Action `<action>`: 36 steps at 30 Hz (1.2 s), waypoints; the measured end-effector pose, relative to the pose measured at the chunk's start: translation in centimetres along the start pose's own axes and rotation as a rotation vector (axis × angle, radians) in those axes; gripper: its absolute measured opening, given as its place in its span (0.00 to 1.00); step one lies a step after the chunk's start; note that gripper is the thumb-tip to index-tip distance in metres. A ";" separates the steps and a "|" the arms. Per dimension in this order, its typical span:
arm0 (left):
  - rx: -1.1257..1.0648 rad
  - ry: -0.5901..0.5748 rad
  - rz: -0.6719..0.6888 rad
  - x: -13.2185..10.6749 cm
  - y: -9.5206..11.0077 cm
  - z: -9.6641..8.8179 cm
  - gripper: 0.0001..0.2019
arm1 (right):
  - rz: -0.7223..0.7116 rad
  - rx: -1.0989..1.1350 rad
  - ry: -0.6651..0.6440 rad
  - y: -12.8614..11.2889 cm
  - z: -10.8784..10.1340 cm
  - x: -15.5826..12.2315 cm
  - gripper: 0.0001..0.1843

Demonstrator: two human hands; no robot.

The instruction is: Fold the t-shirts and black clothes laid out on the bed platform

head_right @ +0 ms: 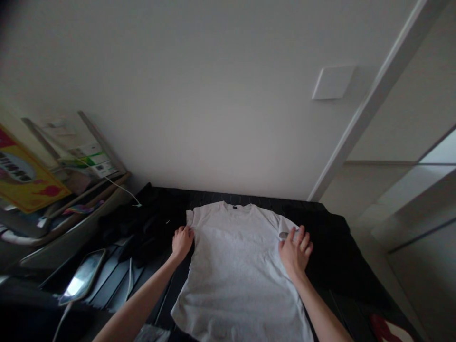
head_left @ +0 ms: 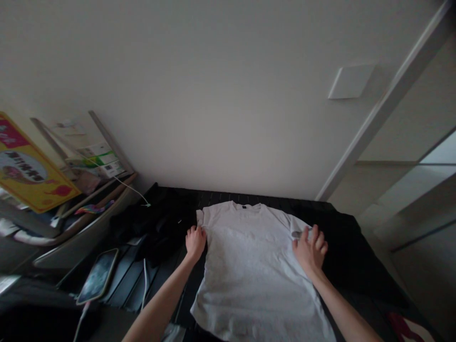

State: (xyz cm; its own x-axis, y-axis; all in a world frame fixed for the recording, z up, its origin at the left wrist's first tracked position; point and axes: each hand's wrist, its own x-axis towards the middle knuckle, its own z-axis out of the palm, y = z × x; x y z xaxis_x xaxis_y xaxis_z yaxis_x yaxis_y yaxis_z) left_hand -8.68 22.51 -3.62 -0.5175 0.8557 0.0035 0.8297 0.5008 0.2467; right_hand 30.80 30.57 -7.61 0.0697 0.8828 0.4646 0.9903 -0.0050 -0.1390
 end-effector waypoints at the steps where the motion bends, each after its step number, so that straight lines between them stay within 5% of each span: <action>1: -0.014 0.006 0.005 0.1 0.1 0.1 0.16 | -0.132 0.051 -0.045 -0.5 0.1 -0.3 0.29; 5: -0.081 0.015 0.040 1.0 0.2 0.7 0.19 | -0.573 0.191 -0.352 -1.3 1.8 -0.8 0.25; 7: -0.108 0.004 0.048 1.5 0.1 0.9 0.23 | -0.483 0.091 -0.361 -0.5 2.9 -0.8 0.26; 12: -0.152 -0.043 0.068 2.9 -0.5 0.9 0.26 | 0.014 -0.219 -0.334 2.6 4.3 0.3 0.32; 15: -0.175 -0.052 0.078 3.4 -0.4 0.5 0.26 | 0.013 -0.250 -0.386 2.8 3.8 0.9 0.33; 18: -0.202 -0.043 0.103 3.6 0.6 -0.1 0.26 | -0.086 -0.198 -0.293 0.7 2.8 0.5 0.33; 24: -0.265 0.000 0.231 3.3 5.9 -1.3 0.32 | -0.398 0.081 -0.316 -5.2 2.4 -4.4 0.30; 29: -0.310 -0.041 0.422 2.6 12.6 -2.0 0.36 | -0.353 0.169 -0.348 -6.7 3.7 -7.5 0.31; 33: -0.299 -0.214 0.603 0.4 16.6 -1.0 0.39 | -0.366 0.182 -0.328 -6.4 3.9 -7.5 0.31; 36: -0.248 -0.365 0.662 -2.1 17.2 0.5 0.41 | -0.378 0.183 -0.318 -6.2 3.6 -7.3 0.31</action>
State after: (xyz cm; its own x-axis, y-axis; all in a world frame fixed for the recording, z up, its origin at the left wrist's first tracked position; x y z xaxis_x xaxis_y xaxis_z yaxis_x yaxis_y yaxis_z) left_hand 6.82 29.40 0.10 0.2041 0.9755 -0.0824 0.8477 -0.1340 0.5133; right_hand 23.67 25.88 -13.31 -0.3564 0.9064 0.2269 0.9001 0.3982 -0.1766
